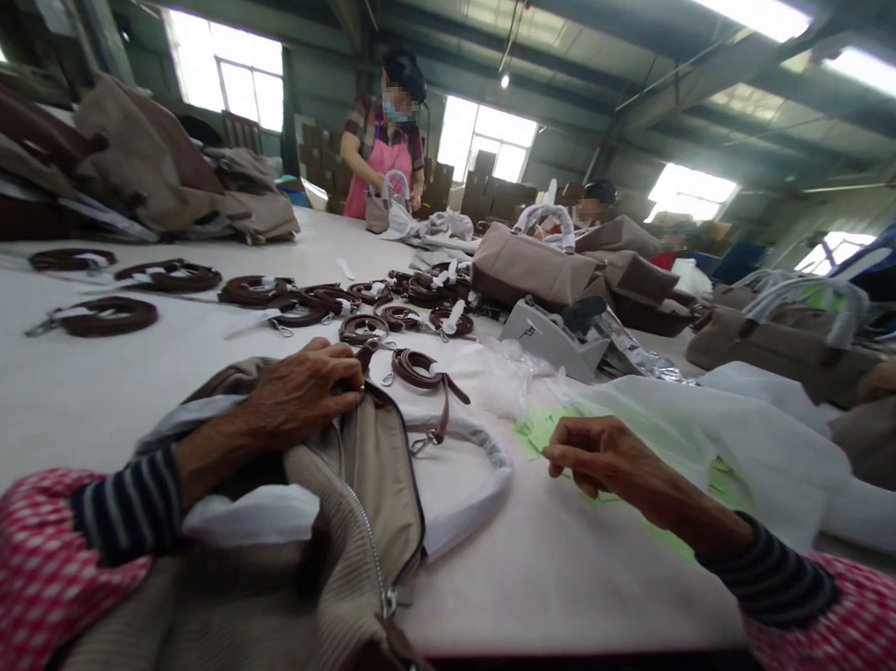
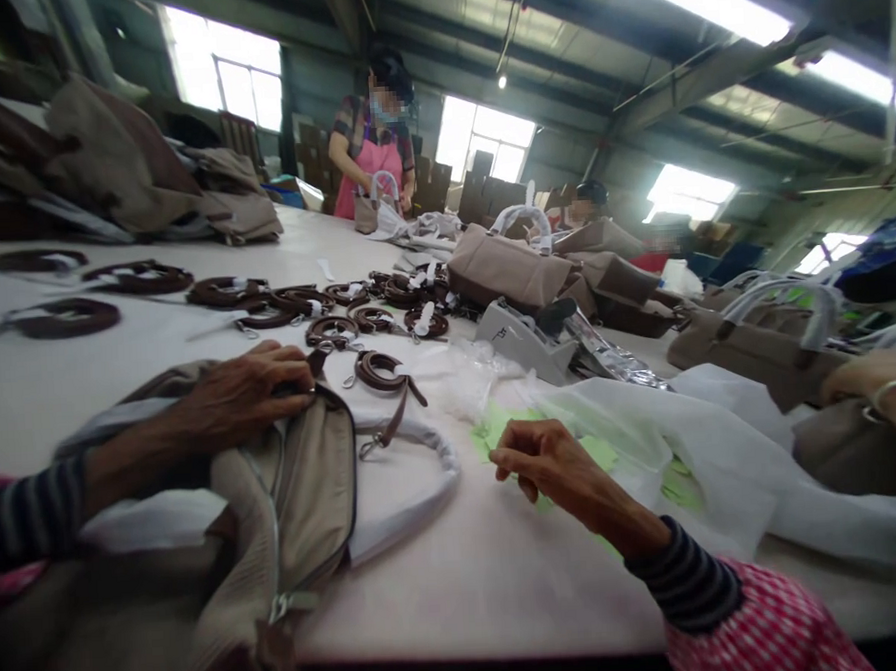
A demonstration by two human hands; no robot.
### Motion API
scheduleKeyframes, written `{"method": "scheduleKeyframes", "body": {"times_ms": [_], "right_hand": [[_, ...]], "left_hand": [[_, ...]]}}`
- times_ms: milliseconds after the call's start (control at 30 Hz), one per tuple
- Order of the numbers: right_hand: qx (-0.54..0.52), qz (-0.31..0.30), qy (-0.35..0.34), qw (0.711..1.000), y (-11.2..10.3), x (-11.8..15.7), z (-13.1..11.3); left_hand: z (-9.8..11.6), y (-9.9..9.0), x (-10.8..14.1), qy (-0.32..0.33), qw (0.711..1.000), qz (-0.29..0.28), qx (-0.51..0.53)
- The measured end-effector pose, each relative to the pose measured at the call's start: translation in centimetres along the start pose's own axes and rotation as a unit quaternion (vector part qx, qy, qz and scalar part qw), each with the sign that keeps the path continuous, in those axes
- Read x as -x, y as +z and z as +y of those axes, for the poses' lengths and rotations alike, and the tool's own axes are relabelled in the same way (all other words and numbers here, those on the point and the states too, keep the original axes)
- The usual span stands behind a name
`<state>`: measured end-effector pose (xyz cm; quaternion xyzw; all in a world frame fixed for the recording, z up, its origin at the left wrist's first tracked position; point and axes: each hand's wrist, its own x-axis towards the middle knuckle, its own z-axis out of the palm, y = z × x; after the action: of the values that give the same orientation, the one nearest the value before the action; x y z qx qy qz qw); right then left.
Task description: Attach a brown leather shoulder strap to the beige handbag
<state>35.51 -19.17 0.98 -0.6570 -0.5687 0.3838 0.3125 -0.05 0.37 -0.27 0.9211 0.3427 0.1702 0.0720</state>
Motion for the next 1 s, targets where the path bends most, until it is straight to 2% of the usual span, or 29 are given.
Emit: {"method": "scheduleKeyframes", "body": {"times_ms": [133, 267, 367, 533, 667, 767, 867, 1000], "right_hand": [[0.033, -0.073, -0.047, 0.996, 3.4, 0.2, -3.2], [0.051, -0.124, -0.075, 0.988, 6.5, -1.0, -5.8], [0.042, -0.148, -0.056, 0.987, 7.5, -2.2, -6.7], [0.045, -0.176, -0.024, 0.983, 8.0, -3.5, -6.9], [0.046, -0.152, 0.022, 0.987, 8.8, -3.9, -7.0], [0.049, -0.122, 0.023, 0.991, 9.5, -4.1, -6.7], [0.103, -0.069, -0.041, 0.991, 9.7, -4.3, -6.3], [0.228, 0.03, -0.144, 0.962, 9.7, -4.6, -5.8]], "left_hand": [[0.3, -0.1, 0.1, -0.004, 1.0, 0.002, -0.015], [0.5, -0.2, 0.2, 0.004, 1.0, 0.003, -0.024], [0.5, -0.1, 0.2, 0.003, 1.0, 0.006, -0.026], [0.4, -0.1, 0.2, 0.004, 1.0, 0.009, -0.023], [0.5, -0.1, 0.2, 0.006, 1.0, 0.009, -0.027], [0.6, -0.1, 0.3, 0.004, 1.0, 0.009, -0.028], [0.7, -0.2, 0.3, 0.006, 1.0, 0.007, -0.027], [0.6, -0.1, 0.2, 0.002, 0.999, 0.012, -0.031]]}}
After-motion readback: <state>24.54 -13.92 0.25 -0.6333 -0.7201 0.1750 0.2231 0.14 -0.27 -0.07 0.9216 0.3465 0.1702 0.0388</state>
